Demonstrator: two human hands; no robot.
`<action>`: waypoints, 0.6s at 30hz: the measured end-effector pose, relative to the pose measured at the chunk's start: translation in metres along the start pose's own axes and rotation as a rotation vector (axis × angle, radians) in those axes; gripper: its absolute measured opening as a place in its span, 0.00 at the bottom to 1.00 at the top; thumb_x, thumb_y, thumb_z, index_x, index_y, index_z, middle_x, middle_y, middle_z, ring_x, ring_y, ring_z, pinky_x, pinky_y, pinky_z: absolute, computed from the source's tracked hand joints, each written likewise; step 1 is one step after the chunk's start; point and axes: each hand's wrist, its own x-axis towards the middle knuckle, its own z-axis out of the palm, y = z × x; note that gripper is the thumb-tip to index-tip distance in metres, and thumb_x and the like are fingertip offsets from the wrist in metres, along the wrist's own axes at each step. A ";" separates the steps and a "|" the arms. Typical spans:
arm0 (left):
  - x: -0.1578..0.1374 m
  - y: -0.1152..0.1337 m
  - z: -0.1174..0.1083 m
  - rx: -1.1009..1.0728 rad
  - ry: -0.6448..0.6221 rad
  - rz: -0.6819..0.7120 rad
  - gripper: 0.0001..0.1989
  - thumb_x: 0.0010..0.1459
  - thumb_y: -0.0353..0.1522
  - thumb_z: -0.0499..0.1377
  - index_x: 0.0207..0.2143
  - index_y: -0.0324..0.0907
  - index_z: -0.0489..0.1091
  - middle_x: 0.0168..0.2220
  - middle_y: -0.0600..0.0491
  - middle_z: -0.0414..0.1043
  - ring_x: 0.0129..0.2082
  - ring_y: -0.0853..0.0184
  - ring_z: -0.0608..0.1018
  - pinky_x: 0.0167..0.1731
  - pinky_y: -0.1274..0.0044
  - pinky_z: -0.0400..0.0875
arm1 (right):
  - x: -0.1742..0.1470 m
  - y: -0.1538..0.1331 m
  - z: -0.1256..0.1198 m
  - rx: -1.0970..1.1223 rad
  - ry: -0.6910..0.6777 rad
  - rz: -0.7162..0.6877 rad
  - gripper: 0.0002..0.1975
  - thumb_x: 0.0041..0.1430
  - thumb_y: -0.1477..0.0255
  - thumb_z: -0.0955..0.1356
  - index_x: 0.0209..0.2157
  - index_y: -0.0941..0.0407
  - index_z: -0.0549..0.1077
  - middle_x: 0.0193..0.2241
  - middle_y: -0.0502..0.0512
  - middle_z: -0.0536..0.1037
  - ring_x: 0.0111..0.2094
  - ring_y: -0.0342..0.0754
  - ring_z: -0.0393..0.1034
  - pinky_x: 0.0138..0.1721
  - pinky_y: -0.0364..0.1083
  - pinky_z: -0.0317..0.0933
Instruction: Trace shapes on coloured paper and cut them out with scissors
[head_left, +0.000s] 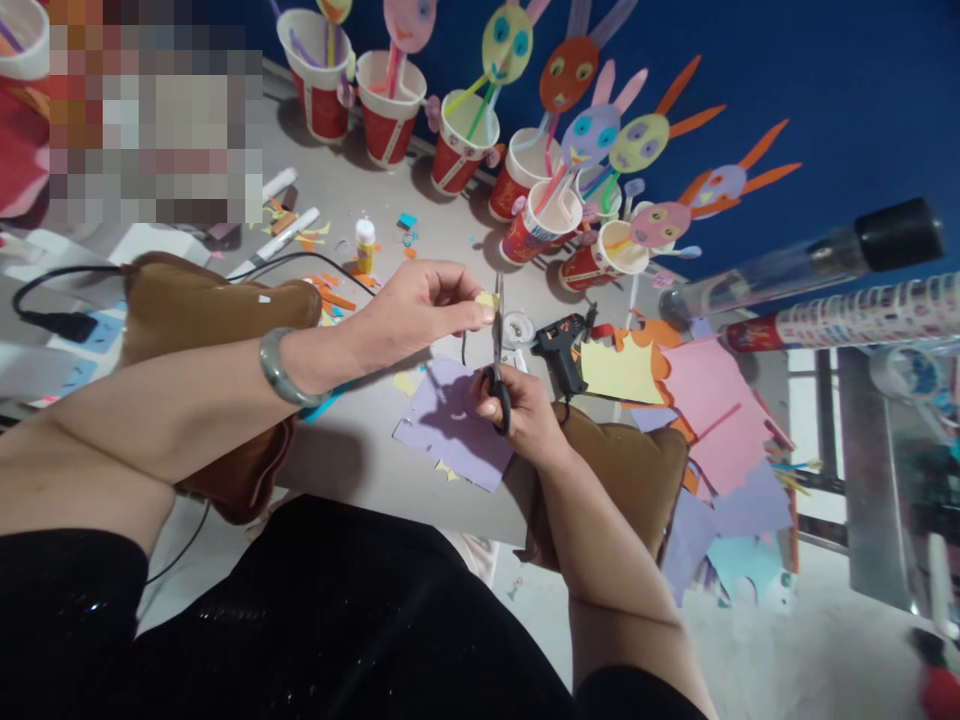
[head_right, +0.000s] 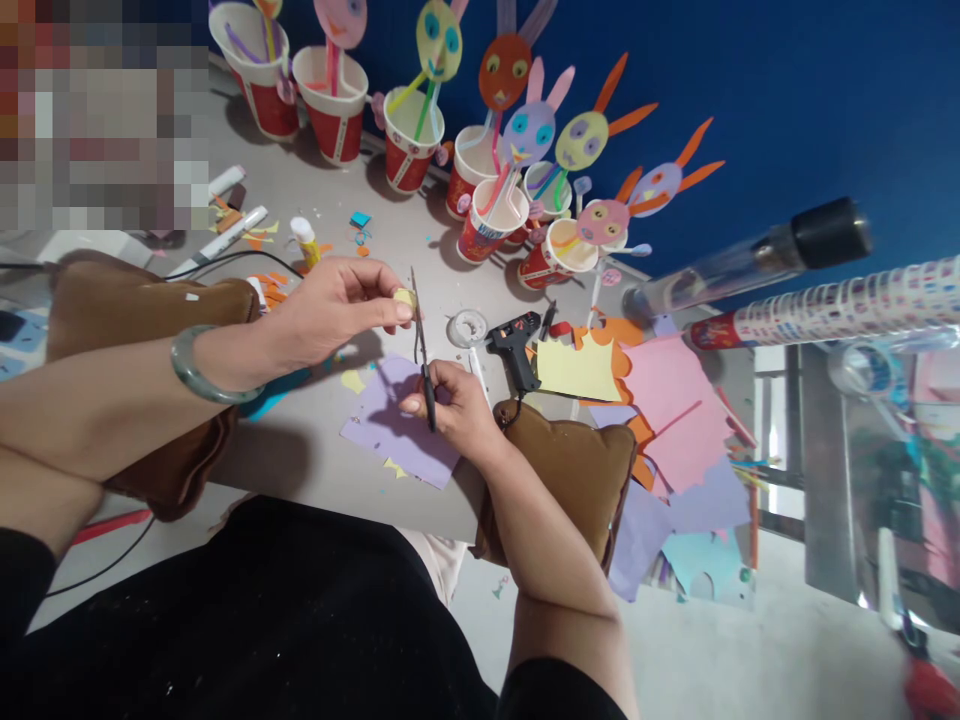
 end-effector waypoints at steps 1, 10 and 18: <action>0.000 0.000 0.000 0.006 0.004 0.001 0.07 0.57 0.26 0.65 0.26 0.39 0.71 0.25 0.56 0.72 0.29 0.74 0.76 0.31 0.79 0.70 | 0.000 0.000 0.000 -0.008 0.000 0.002 0.32 0.47 0.39 0.74 0.21 0.54 0.66 0.22 0.49 0.68 0.29 0.46 0.61 0.31 0.46 0.53; 0.001 0.001 0.000 -0.008 0.003 0.001 0.09 0.53 0.24 0.66 0.25 0.41 0.70 0.24 0.55 0.71 0.31 0.71 0.78 0.35 0.77 0.71 | 0.001 -0.004 0.000 -0.027 -0.007 0.008 0.33 0.45 0.38 0.74 0.21 0.54 0.66 0.22 0.49 0.69 0.28 0.45 0.61 0.31 0.47 0.53; 0.001 0.003 0.001 0.000 0.004 0.003 0.10 0.52 0.22 0.65 0.24 0.41 0.68 0.24 0.55 0.71 0.32 0.70 0.78 0.35 0.77 0.71 | 0.000 -0.004 -0.001 -0.022 -0.015 -0.010 0.32 0.46 0.39 0.74 0.22 0.54 0.66 0.21 0.47 0.67 0.27 0.45 0.61 0.32 0.47 0.52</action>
